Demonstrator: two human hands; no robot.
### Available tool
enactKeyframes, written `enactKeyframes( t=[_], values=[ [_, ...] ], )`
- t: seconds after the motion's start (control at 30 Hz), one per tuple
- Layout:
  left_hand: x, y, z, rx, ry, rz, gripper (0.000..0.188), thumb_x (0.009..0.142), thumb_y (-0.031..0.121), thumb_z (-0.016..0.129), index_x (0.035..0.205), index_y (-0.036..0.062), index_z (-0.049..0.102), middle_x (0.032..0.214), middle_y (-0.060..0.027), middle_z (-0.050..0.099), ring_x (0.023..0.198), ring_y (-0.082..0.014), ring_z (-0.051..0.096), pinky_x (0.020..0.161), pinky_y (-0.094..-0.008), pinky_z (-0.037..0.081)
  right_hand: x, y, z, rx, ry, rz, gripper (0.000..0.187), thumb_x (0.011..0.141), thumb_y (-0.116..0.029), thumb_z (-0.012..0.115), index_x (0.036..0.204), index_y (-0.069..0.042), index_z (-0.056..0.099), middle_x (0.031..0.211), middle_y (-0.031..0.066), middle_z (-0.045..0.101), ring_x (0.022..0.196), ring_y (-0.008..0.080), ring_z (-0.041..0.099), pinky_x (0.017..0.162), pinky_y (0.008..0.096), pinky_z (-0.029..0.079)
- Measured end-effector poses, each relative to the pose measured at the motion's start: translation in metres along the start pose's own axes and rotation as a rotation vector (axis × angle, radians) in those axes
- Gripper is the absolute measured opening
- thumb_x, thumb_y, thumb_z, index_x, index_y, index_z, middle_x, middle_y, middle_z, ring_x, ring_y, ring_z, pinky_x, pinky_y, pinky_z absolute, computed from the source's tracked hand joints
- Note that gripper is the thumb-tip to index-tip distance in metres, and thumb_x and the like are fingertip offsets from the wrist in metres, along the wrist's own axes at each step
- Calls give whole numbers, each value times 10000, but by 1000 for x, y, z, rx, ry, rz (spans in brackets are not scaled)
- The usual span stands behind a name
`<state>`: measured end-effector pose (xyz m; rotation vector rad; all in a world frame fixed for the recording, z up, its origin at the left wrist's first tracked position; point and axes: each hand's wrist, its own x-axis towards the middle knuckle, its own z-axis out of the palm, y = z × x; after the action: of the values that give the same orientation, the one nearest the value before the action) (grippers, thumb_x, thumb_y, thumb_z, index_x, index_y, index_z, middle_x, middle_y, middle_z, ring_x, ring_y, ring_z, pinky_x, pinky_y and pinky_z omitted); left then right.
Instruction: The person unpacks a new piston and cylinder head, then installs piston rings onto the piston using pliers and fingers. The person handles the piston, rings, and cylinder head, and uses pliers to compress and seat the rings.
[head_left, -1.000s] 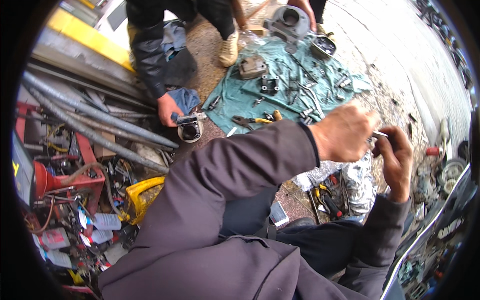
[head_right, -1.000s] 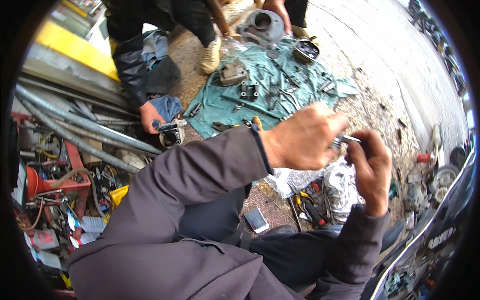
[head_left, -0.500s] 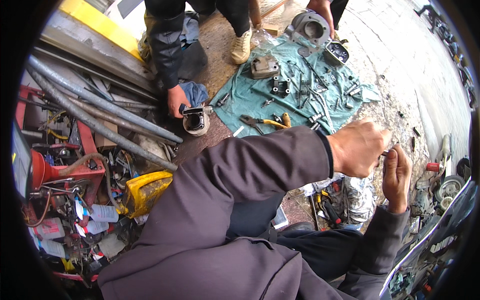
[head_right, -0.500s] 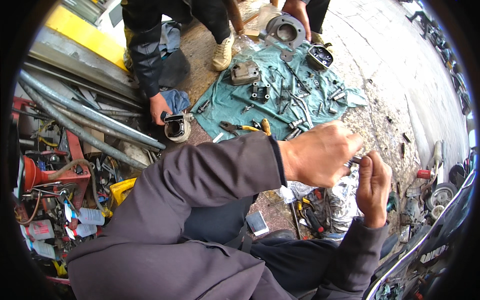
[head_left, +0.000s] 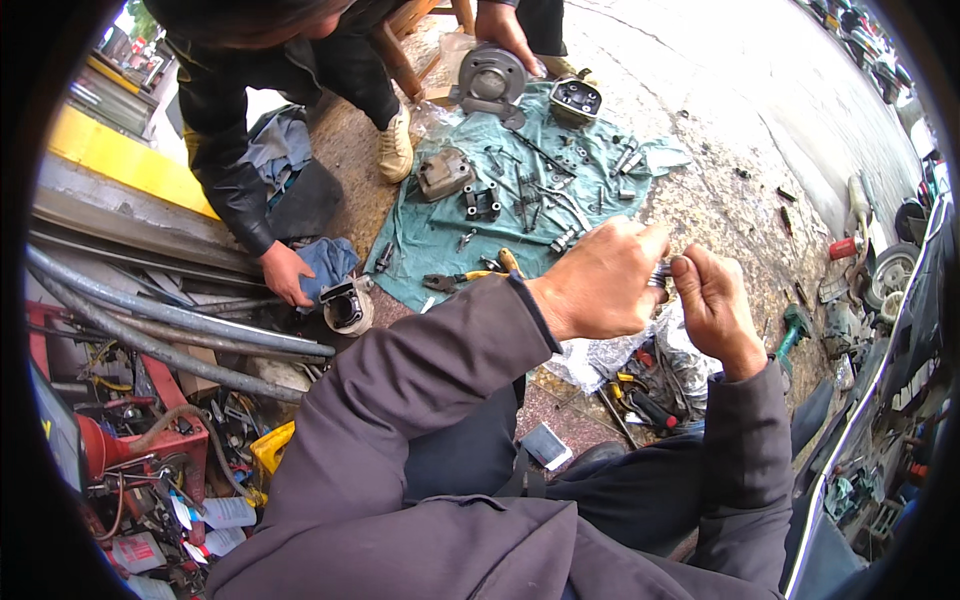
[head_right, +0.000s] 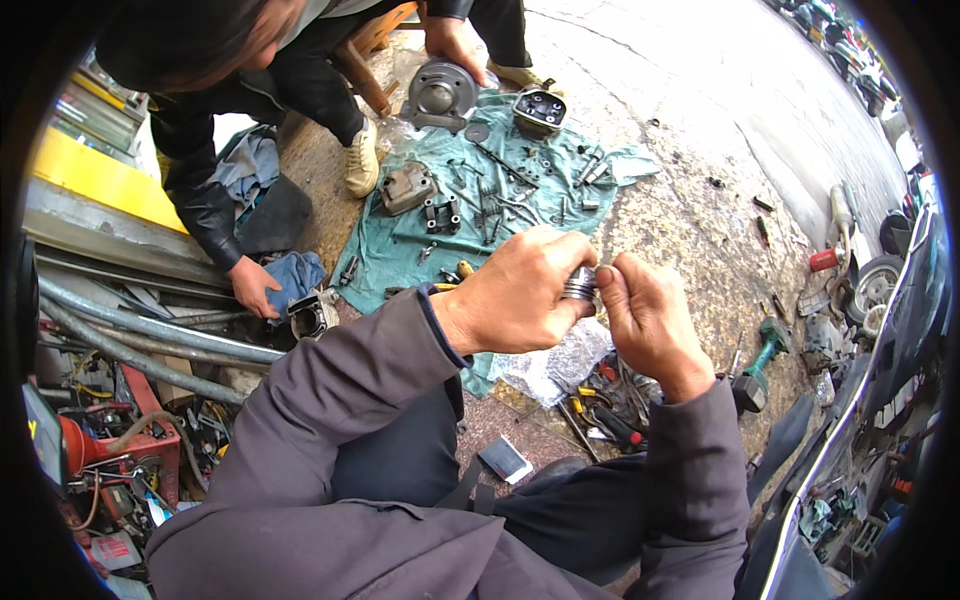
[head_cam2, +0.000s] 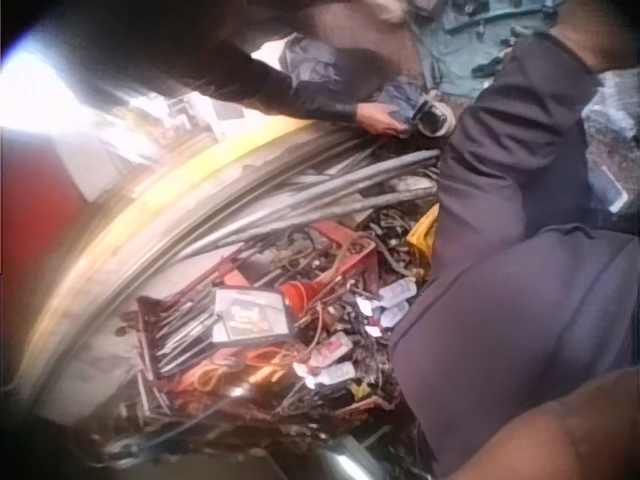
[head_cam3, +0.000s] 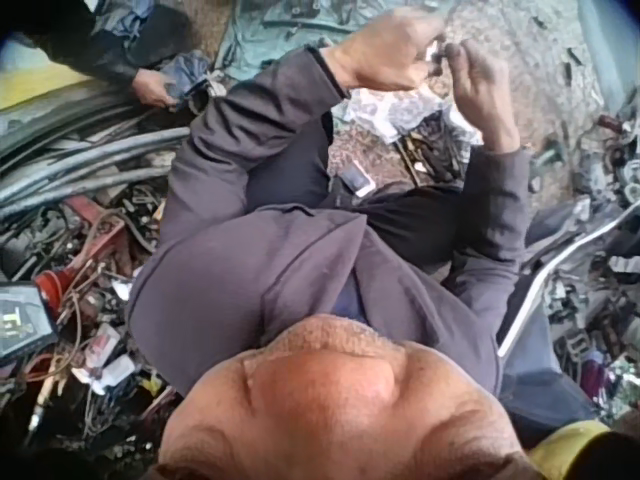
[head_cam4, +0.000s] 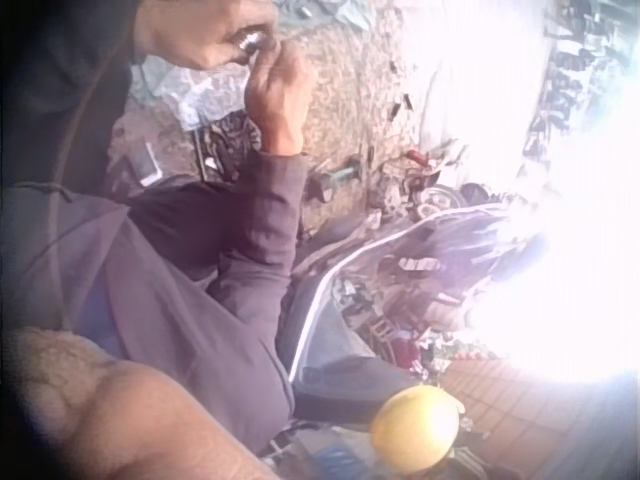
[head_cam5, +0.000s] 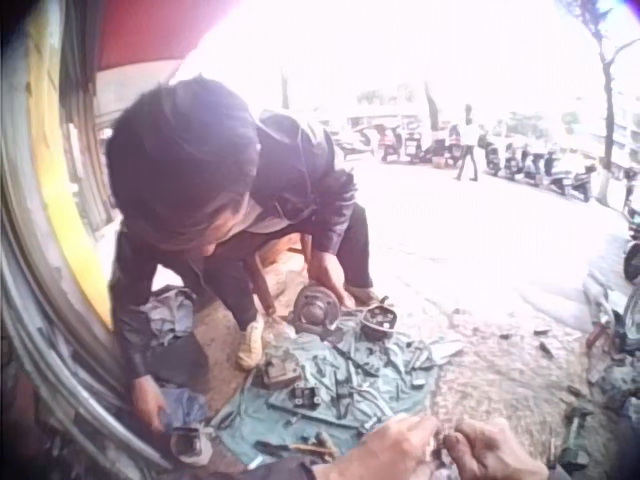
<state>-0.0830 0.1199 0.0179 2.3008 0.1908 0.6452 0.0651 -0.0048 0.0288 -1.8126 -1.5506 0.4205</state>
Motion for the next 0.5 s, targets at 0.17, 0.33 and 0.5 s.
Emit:
enactKeyframes(
  t=[0.17,0.33,0.5],
  values=[
    [7,4,-1,-267,170,-62,437,749,155,822,1086,-22,608,871,-157,648,798,-237,676,710,-332,541,-1,2,-8,369,118,169,359,1043,-224,498,732,-44,498,556,3,434,509,109,393,476,315,304],
    [16,3,4,-655,194,-256,320,909,222,718,1065,-13,567,907,-32,612,780,-51,569,679,-229,511,-3,-5,-4,849,187,361,415,1066,-274,444,688,-102,462,567,-30,444,449,67,380,415,231,297],
    [20,3,15,-501,456,-232,353,942,335,642,829,10,569,641,-42,566,626,-81,508,531,-287,439,-5,-16,8,1038,275,494,372,1041,-318,460,729,-114,447,566,-6,428,435,82,384,383,234,304]
  ],
)
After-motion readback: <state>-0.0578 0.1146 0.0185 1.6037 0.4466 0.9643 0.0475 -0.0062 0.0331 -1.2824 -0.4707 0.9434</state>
